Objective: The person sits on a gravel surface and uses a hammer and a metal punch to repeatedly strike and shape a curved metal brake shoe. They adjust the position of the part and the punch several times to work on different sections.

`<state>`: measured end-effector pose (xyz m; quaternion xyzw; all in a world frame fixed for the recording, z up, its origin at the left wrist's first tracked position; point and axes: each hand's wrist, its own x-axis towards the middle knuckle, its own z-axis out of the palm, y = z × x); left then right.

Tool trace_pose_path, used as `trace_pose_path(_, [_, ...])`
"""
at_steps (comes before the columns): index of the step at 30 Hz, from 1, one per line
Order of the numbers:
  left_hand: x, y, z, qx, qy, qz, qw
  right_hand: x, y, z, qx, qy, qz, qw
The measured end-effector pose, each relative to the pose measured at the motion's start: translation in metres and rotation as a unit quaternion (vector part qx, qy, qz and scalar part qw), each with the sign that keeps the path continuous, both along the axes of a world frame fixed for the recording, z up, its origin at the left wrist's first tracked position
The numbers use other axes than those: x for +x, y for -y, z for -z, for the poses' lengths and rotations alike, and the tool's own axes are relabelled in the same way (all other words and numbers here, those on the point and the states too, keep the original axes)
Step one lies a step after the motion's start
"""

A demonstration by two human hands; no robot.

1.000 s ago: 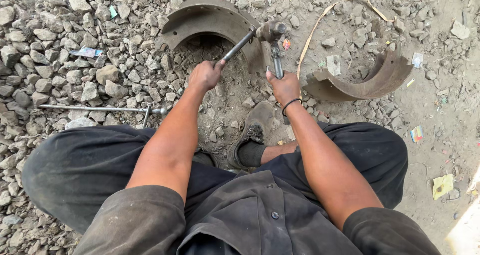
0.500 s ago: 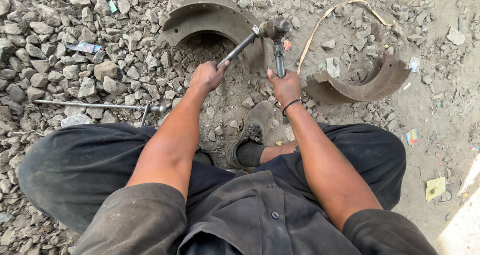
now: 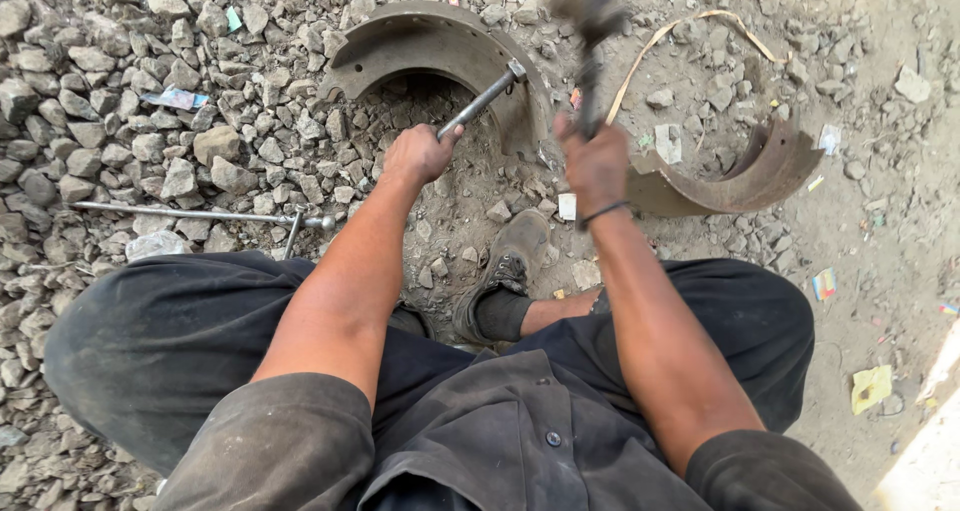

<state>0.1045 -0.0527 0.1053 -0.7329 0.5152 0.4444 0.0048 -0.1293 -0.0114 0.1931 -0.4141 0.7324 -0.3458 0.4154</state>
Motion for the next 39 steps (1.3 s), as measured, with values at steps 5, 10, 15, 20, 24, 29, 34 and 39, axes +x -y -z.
trace_pose_path(5, [0.002, -0.001, 0.006, -0.085, 0.025, 0.04, 0.995, -0.021, 0.028, -0.117, -0.51, 0.157, -0.175, 0.828])
trace_pose_path(10, [0.003, -0.001, 0.013, -0.069, 0.016, 0.028, 0.997, -0.042, 0.054, -0.12, -0.627, 0.177, -0.134, 0.746])
trace_pose_path(15, [-0.002, -0.001, 0.016, -0.084, 0.013, 0.02, 0.996, -0.005, 0.03, 0.058, -0.076, -0.279, -0.128, 0.949])
trace_pose_path(20, [-0.007, 0.004, 0.019, -0.099, 0.036, 0.009, 0.994, -0.017, -0.003, 0.098, 0.034, -0.252, -0.144, 0.956])
trace_pose_path(24, [-0.002, -0.003, 0.016, -0.106, 0.03, 0.005, 0.994, -0.016, 0.006, 0.052, -0.081, -0.224, -0.105, 0.966])
trace_pose_path(29, [0.002, -0.001, 0.0, -0.05, 0.019, 0.002, 0.999, -0.003, 0.019, -0.034, -0.218, 0.011, -0.069, 0.973])
trace_pose_path(34, [0.0, -0.003, -0.007, -0.052, 0.016, 0.011, 0.998, -0.005, 0.033, -0.059, -0.495, 0.134, -0.107, 0.852])
trace_pose_path(39, [-0.004, -0.005, -0.001, -0.064, 0.023, 0.012, 0.998, -0.01, 0.031, 0.026, -0.555, -0.353, -0.162, 0.735])
